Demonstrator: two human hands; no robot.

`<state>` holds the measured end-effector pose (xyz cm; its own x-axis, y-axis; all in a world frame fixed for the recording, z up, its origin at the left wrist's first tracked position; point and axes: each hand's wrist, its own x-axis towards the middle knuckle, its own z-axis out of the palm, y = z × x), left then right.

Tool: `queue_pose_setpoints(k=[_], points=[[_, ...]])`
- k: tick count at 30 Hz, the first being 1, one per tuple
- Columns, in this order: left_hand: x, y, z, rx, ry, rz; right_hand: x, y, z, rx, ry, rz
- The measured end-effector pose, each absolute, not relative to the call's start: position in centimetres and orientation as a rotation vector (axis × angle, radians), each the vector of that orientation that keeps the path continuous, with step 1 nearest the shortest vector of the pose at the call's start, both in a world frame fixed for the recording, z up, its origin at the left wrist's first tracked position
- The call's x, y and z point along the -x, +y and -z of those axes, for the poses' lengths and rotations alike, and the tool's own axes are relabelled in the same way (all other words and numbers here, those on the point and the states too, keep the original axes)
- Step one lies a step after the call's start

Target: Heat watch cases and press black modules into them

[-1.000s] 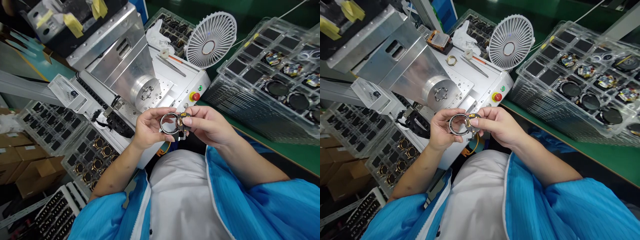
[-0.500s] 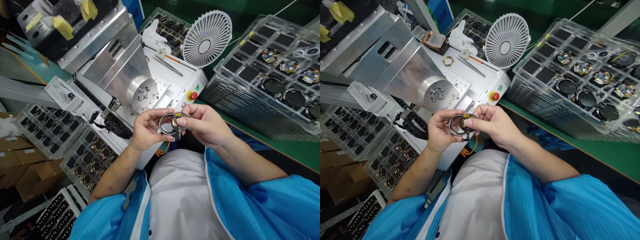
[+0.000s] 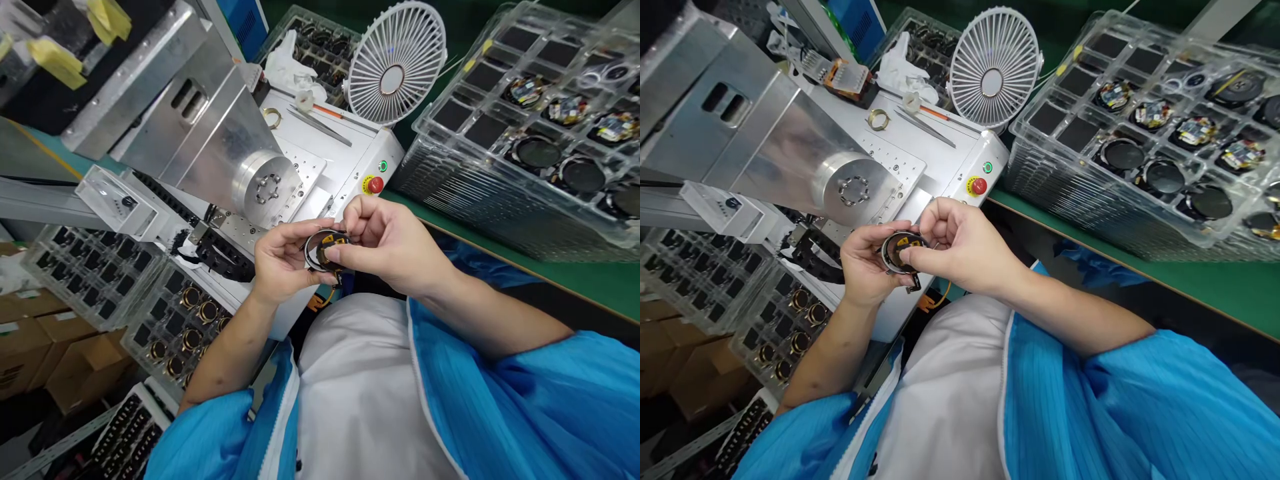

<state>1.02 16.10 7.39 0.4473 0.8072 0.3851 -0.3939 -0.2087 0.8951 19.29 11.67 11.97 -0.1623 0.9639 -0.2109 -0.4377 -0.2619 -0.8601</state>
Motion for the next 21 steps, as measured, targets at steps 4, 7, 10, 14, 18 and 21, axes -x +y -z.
queue_pose_setpoints(k=[4, 7, 10, 14, 18, 21], points=[[-0.97, 16.21, -7.30, -1.411, 0.389, -1.161, -19.15, 11.79, -12.11, 0.969, -0.798, -1.659], [-0.95, 16.19, -7.32, -1.432, 0.421, -1.169, -19.04, 11.92, -12.21, 0.952, -0.791, -1.661], [-0.98, 16.13, -7.37, -1.447, 0.449, -1.172, -18.95, 12.04, -12.24, 0.948, -0.797, -1.662], [-1.01, 16.07, -7.40, -1.440, 0.433, -1.175, -18.83, 12.14, -12.26, 0.953, -0.821, -1.643], [-0.96, 16.07, -7.33, -1.434, 0.428, -1.170, -18.78, 12.12, -12.34, 0.952, -0.833, -1.632], [-0.88, 16.04, -7.23, -1.441, 0.467, -1.171, -18.76, 12.05, -12.34, 0.953, -0.849, -1.626]])
